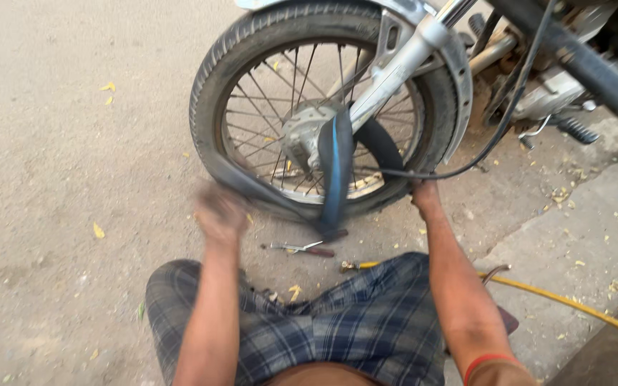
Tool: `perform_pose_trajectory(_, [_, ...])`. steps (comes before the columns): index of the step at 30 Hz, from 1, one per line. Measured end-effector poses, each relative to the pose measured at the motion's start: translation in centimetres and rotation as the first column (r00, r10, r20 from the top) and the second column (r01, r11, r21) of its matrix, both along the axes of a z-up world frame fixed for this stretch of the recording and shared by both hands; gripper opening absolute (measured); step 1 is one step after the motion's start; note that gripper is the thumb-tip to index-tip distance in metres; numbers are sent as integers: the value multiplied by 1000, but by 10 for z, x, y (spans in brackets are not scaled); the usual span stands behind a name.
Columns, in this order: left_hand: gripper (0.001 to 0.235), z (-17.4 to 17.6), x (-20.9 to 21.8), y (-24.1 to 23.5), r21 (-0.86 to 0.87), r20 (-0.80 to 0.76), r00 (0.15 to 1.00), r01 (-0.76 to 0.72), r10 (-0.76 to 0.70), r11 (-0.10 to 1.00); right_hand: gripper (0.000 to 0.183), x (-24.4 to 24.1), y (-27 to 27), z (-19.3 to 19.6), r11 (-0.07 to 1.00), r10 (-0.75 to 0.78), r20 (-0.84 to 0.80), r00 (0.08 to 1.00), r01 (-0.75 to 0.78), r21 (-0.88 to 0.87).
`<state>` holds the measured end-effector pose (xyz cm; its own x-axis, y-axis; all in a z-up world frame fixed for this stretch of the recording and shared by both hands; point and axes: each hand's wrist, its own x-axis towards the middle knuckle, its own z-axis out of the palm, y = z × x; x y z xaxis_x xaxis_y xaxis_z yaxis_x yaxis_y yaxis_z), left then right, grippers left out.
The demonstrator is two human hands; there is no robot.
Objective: The person removes the inner tube from a motorcycle front tire. They pry the tire bead away from the rim, pull the tube out, and set it aside.
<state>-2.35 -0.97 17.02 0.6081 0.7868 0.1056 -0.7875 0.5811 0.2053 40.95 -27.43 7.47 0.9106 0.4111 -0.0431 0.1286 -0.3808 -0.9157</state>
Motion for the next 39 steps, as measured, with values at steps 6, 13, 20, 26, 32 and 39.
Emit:
perform_pose_trajectory(6, [82, 76, -24, 64, 50, 6, 982, -189, 189, 981, 35, 8, 1, -8, 999, 29, -84, 996, -32, -35])
perform_pose_trajectory(13, [96, 96, 4, 126, -182, -354, 861, -446, 365, 876, 26, 13, 1, -18, 998, 36, -1, 999, -36, 57])
perform_pose_trajectory(20, [81, 85, 53, 174, -62, -539, 768, -447, 347, 893, 33, 5, -6, -3, 1000, 6, -34, 999, -6, -5])
perform_pose_trajectory(26, [64, 78, 46, 186, 137, -654, 660, -376, 369, 916, 41, 0, -5, 2, 999, -6, -66, 998, 4, -38])
perform_pose_trajectory(32, [48, 95, -1, 139, 603, -745, 383, 35, 547, 797, 50, 6, -1, -3, 1000, 11, -73, 997, -12, -23])
perform_pose_trajectory(39, [37, 127, -39, 102, 704, -598, 137, 561, 790, 435, 58, 22, 4, -10, 997, -3, -169, 986, -9, -71])
